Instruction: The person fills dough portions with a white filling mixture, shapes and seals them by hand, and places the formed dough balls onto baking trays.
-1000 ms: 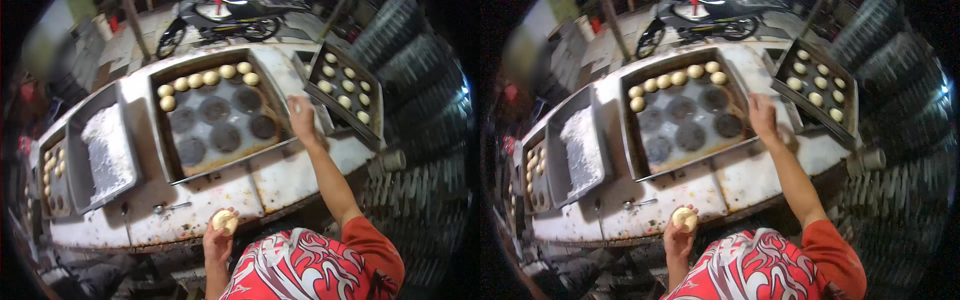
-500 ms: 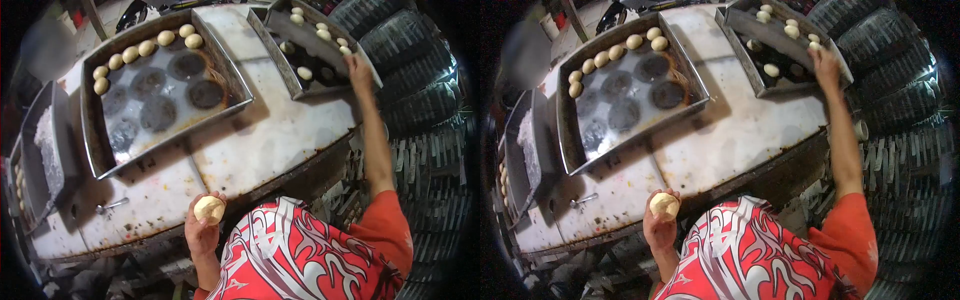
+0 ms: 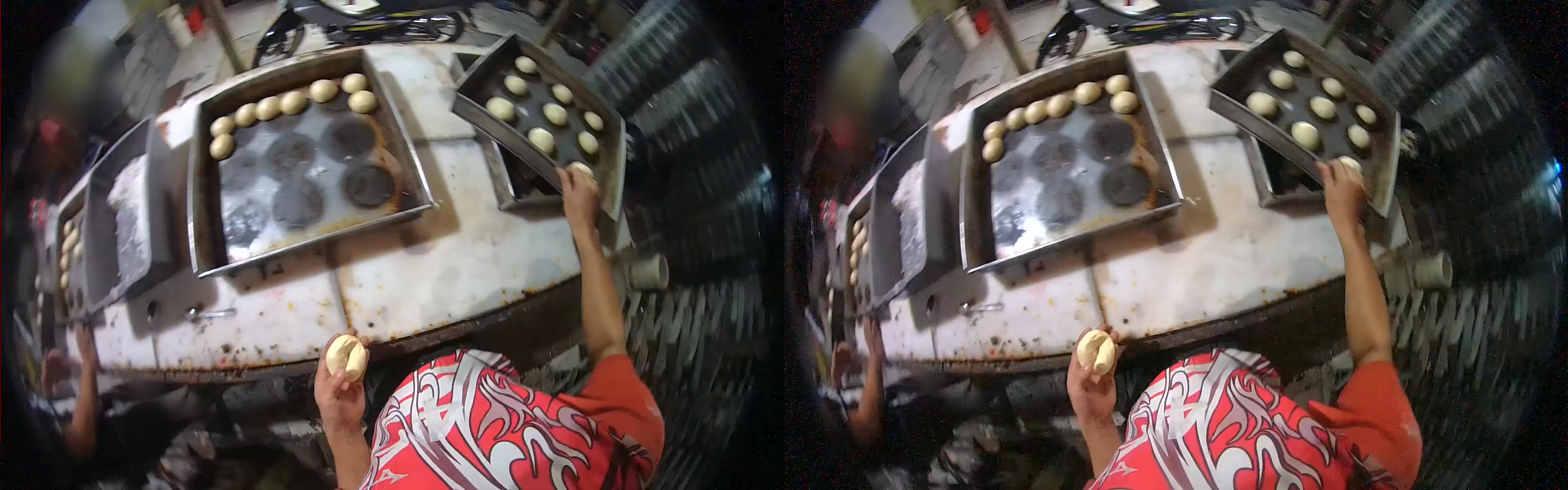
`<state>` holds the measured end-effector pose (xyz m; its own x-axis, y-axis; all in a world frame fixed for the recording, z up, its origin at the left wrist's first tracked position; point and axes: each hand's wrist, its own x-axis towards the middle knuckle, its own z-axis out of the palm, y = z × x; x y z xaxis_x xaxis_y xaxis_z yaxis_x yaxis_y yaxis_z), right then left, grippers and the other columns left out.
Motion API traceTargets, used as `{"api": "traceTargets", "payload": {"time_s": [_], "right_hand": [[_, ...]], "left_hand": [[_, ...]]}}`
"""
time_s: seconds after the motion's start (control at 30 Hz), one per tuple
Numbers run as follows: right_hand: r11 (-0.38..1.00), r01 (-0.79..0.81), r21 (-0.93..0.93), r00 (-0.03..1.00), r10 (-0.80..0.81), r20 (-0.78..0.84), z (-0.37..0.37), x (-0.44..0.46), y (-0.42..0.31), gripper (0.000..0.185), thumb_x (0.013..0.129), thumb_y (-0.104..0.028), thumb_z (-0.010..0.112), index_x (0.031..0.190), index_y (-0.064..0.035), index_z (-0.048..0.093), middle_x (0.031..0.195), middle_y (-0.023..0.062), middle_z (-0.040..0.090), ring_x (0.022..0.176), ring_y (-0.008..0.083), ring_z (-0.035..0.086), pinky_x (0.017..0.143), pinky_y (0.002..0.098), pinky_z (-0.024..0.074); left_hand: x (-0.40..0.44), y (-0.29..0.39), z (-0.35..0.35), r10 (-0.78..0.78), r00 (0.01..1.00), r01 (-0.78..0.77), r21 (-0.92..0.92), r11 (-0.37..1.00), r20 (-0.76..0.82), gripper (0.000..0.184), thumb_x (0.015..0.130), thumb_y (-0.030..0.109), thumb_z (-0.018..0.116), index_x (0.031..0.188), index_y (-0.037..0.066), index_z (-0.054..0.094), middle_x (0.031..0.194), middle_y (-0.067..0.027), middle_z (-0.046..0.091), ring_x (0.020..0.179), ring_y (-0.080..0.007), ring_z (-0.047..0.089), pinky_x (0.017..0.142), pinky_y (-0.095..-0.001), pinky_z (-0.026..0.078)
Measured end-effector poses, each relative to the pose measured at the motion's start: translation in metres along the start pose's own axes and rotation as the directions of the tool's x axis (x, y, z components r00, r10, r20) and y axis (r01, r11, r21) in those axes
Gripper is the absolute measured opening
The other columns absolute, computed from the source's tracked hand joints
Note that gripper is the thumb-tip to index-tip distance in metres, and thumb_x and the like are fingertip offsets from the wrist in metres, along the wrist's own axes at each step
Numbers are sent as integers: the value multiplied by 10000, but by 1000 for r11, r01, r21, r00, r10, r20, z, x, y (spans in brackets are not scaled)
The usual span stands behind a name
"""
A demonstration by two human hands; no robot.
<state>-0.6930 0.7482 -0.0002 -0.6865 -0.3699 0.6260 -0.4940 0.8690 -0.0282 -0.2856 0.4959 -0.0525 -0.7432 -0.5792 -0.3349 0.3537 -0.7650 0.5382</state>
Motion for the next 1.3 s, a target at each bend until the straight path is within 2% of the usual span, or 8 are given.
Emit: {"api": "traceTargets", "payload": {"time_s": [0.17,0.23,0.37,0.5,0.63,0.8,1.1,1.3], "right_hand": [[990,48,131,979,-21,-200,-24,7,-62,267,836,-184,637,1026,-2,590,981,126,610,849,274,583,829,401,434],[695,-209,688,972,227,67,-41,-17,-144,125,868,-67,571,973,-6,597,910,97,621,842,189,580,786,310,454],[229,-30,973,948,-301,100,-64,-96,-343,199,935,-153,463,943,-3,593,896,95,618,826,196,579,775,311,450],[18,-679,733,633,-491,598,-35,-136,-498,302,964,-229,415,977,27,575,833,66,595,701,170,561,686,283,453],[526,361,770,742,-662,104,-21,-151,-592,192,852,-130,562,978,15,555,940,153,547,875,274,498,757,363,422],[597,537,595,717,-695,50,3,-151,-607,139,792,-63,582,919,-20,549,896,148,519,861,298,491,731,398,426],[325,408,853,628,-778,-4,-74,-32,-716,351,708,56,505,1035,-37,593,789,175,505,788,345,507,710,411,410],[222,794,566,240,-970,44,58,64,-803,148,720,-40,549,820,-28,657,881,162,569,857,309,570,707,378,478]], "left_hand": [[-4,8,6,50,979,-12,188,982,-200,485,801,-93,524,1265,-27,401,1119,-175,557,1025,-279,582,869,-343,513],[1,14,11,70,984,-42,168,985,-165,477,809,-81,525,1266,-26,400,1101,-167,564,1000,-267,590,853,-330,519],[3,27,3,100,992,-70,339,938,-71,470,844,-27,500,1301,-12,390,1163,-104,545,1039,-175,553,892,-290,460],[-57,124,-76,113,991,-124,-153,980,-78,594,758,28,481,1329,-51,335,1323,-155,438,1219,-239,433,1051,-349,306],[-133,200,-173,248,918,-301,-139,943,-308,635,728,6,501,1336,-37,323,1306,-175,445,1191,-264,465,1019,-344,364],[-118,229,-214,182,861,-204,7,979,-476,498,769,-83,501,1255,-6,429,1207,-134,522,1096,-238,536,917,-330,463],[-12,301,-135,205,965,-243,262,934,165,689,758,-49,543,1381,0,254,1260,-82,425,1166,-153,418,989,-271,322],[-11,368,-165,53,994,-28,-255,967,91,764,637,-61,554,1343,-91,262,1324,-210,404,1218,-277,434,1014,-347,356]]}}
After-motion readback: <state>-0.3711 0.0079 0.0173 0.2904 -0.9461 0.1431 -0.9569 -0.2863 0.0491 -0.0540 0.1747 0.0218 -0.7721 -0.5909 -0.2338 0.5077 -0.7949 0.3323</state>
